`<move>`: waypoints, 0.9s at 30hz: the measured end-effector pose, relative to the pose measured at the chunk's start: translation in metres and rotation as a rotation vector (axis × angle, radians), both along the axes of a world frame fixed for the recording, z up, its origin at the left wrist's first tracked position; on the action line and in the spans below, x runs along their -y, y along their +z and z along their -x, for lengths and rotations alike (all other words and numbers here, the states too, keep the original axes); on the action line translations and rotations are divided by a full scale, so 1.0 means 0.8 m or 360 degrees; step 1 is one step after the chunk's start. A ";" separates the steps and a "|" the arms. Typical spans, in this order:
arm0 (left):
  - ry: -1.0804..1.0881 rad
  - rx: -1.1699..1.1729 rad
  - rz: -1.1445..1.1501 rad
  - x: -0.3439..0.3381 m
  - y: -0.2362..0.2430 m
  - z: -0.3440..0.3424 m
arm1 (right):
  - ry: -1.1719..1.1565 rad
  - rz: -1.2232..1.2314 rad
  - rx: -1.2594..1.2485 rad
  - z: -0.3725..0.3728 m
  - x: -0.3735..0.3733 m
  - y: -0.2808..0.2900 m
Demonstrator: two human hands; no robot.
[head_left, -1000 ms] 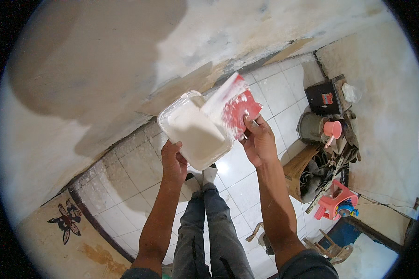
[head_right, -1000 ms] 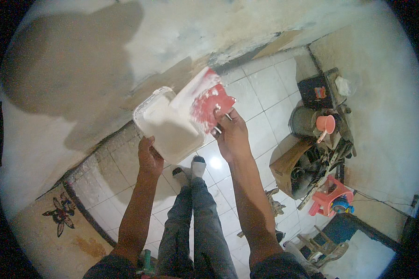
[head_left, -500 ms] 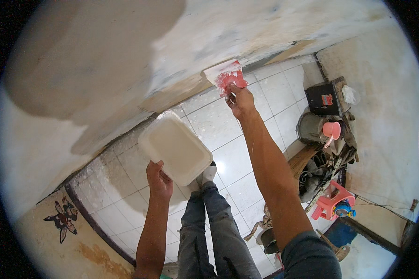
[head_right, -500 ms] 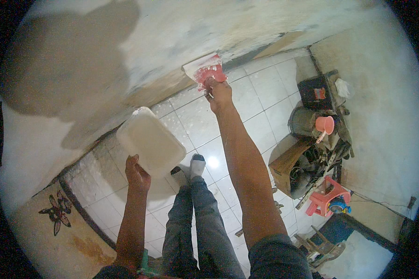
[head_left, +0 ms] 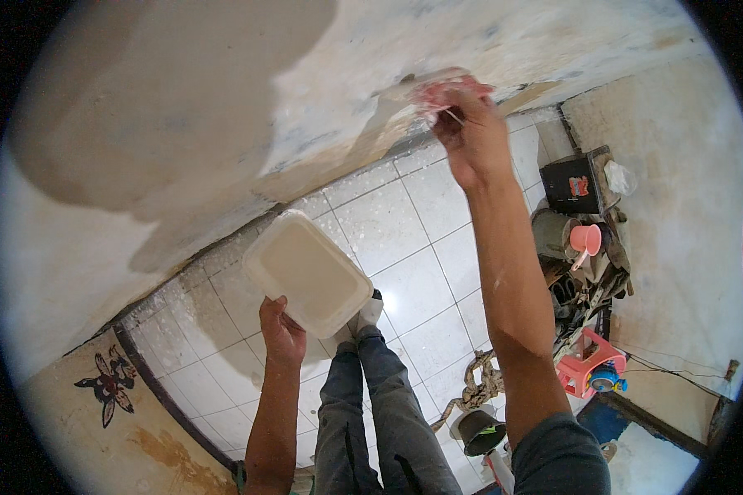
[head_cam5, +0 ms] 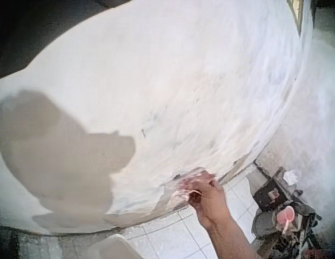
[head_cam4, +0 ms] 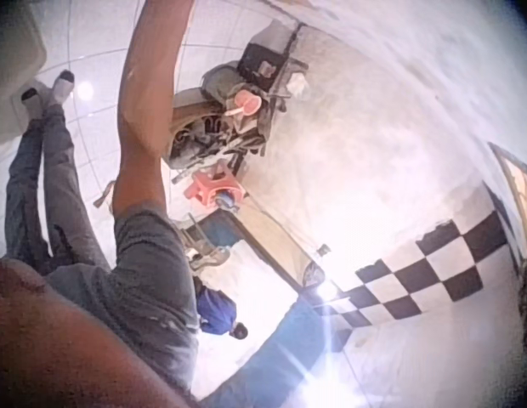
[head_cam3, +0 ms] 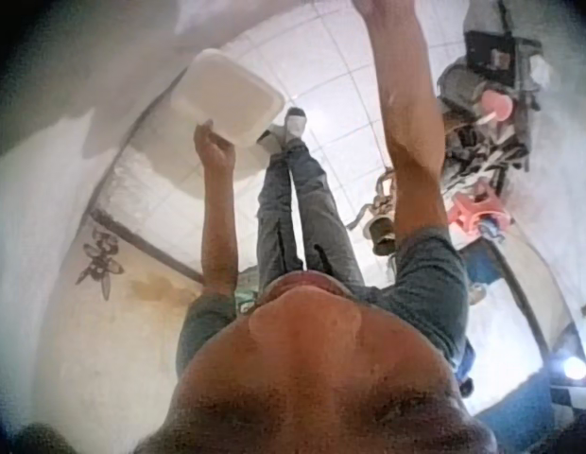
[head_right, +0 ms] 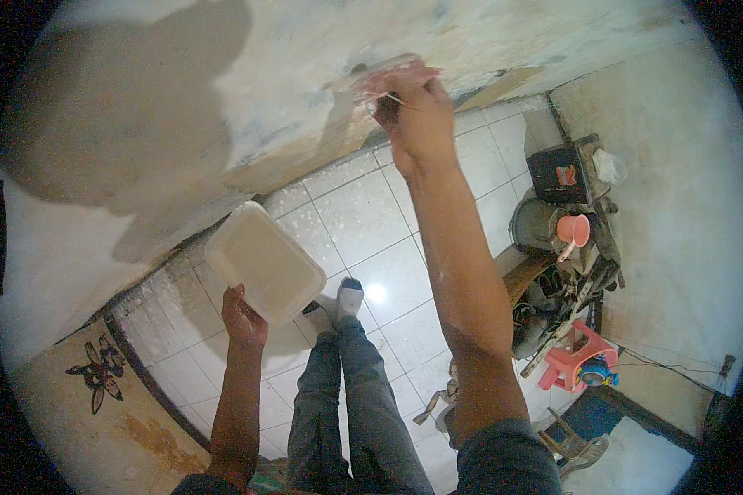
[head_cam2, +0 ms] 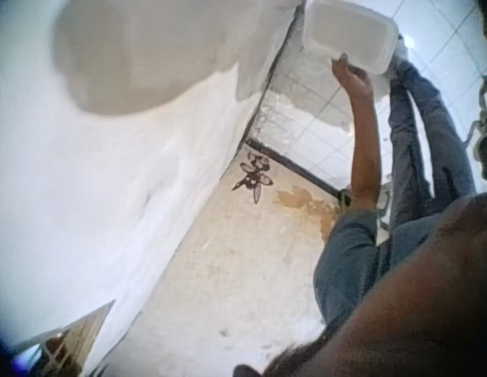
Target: The person applies a white substance to a wall using a red scraper tool, taking the substance from a white container.
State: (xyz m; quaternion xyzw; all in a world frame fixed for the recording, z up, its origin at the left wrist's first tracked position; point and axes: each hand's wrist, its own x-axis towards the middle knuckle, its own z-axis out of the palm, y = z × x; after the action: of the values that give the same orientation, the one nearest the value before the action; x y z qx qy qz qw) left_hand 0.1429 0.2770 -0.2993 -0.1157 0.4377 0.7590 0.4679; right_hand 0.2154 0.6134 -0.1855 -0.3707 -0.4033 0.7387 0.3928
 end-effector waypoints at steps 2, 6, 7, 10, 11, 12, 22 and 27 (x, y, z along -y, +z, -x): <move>-0.0004 -0.0014 0.0040 0.000 0.004 0.000 | -0.0133 0.0028 0.0001 -0.016 0.017 0.032; 0.0031 -0.0005 0.0113 0.001 0.001 0.002 | -0.0226 0.0239 0.0022 -0.057 0.032 -0.017; 0.0007 -0.0009 0.0131 0.002 0.002 0.002 | -0.0230 0.0244 0.0024 -0.060 0.033 -0.039; -0.0028 0.0018 0.0150 0.007 -0.004 0.005 | -0.0232 0.0432 0.0028 -0.069 0.037 -0.114; -0.0035 0.0044 0.0142 0.008 -0.007 0.005 | -0.0213 0.0504 0.0036 -0.066 0.032 -0.134; -0.0044 0.0050 0.0141 0.007 -0.008 0.004 | -0.0195 0.0574 0.0043 -0.064 0.024 -0.151; -0.0017 0.0012 0.0115 0.018 -0.001 0.006 | -0.0237 -0.0106 0.0020 0.044 -0.013 0.029; 0.0004 0.0017 0.0086 0.010 0.011 0.006 | -0.0220 -0.0258 -0.0080 -0.007 0.023 0.105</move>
State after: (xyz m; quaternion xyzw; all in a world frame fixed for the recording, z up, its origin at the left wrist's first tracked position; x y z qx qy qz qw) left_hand 0.1378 0.2689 -0.2906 -0.1329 0.4555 0.7468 0.4660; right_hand 0.2212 0.5954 -0.1016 -0.3461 -0.4253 0.6838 0.4815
